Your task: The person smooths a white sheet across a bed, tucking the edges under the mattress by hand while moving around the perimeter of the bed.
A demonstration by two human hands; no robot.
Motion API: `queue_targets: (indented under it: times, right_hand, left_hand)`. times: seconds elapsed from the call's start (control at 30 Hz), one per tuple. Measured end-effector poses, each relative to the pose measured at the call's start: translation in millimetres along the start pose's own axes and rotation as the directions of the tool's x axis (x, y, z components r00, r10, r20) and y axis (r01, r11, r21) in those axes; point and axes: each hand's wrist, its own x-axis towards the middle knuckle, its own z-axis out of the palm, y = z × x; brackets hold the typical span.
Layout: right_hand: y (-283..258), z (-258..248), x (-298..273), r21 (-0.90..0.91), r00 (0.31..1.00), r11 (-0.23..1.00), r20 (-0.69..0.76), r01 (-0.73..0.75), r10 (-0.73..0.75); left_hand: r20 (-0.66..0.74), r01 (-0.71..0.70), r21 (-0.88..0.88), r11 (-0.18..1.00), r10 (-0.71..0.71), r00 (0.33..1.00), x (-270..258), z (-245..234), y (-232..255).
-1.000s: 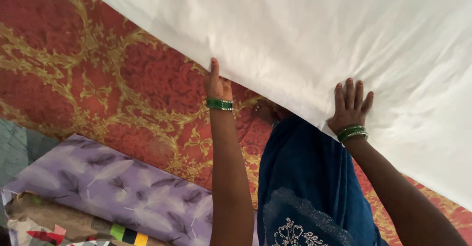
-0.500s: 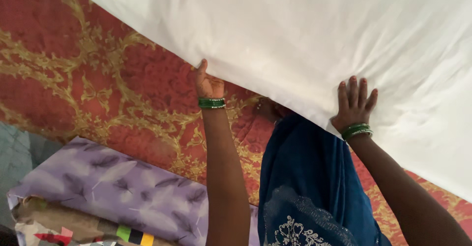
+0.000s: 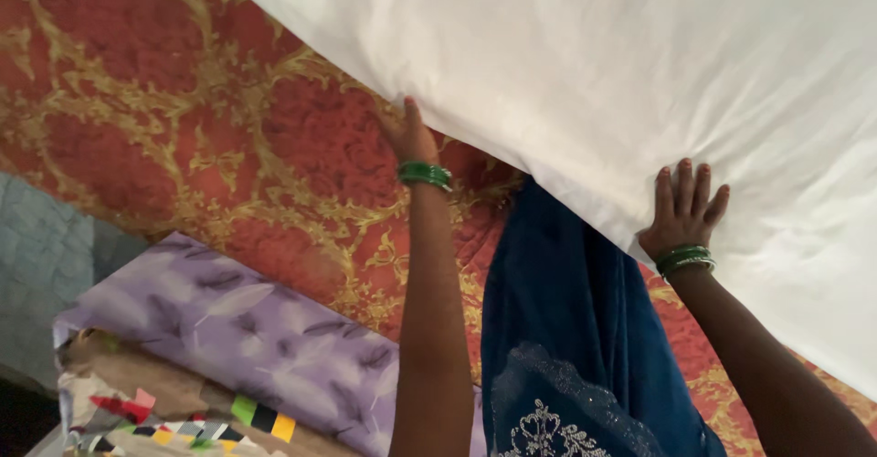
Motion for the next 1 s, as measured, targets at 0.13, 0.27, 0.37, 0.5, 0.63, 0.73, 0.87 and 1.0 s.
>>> queue_targets:
  times: [0.13, 0.27, 0.37, 0.5, 0.63, 0.73, 0.87, 1.0]
  right_hand:
    - [5.4, 3.5, -1.2, -0.08, 0.999, 0.996, -0.031, 0.031, -0.034]
    - [2.8, 5.0, -3.2, 0.037, 0.995, 0.998, 0.084, -0.047, 0.044]
    - [5.7, 9.9, -4.8, -0.034, 1.0, 0.999, 0.004, 0.009, -0.009]
    - [5.2, 9.1, -6.4, -0.015, 0.998, 1.0, 0.063, -0.02, 0.021]
    - [6.9, 4.3, -4.3, -0.056, 0.998, 0.998, 0.063, -0.01, 0.014]
    - [0.6, -0.6, -5.7, -0.038, 0.999, 0.999, 0.044, -0.02, 0.022]
    - [-1.9, -6.3, -1.0, -0.087, 0.998, 0.996, 0.059, -0.017, 0.023]
    - [-2.0, -12.9, 1.3, 0.151, 0.991, 0.986, 0.123, -0.069, 0.051]
  left_hand:
    - [-0.027, -0.064, 0.583, 0.81, 0.098, 0.995, -6.5, 17.1, 35.0]
    - [0.069, -0.225, 0.636, 0.738, 0.236, 0.969, 13.2, 32.0, 79.7]
    - [0.093, -0.272, 0.757, 0.595, 0.313, 0.945, 29.9, 49.8, 96.5]
    - [0.055, -0.171, 0.915, 0.366, 0.306, 0.951, 18.2, 75.0, 115.1]
    - [0.009, -0.132, 0.923, 0.36, 0.323, 0.946, 10.2, 88.6, 128.7]
    - [-0.005, -0.106, 0.937, 0.332, 0.315, 0.949, 7.0, 89.5, 134.8]
    - [0.013, -0.176, 0.884, 0.433, 0.354, 0.935, 5.4, 89.0, 135.9]
    - [0.012, -0.172, 0.898, 0.405, 0.367, 0.93, 7.3, 88.5, 132.9]
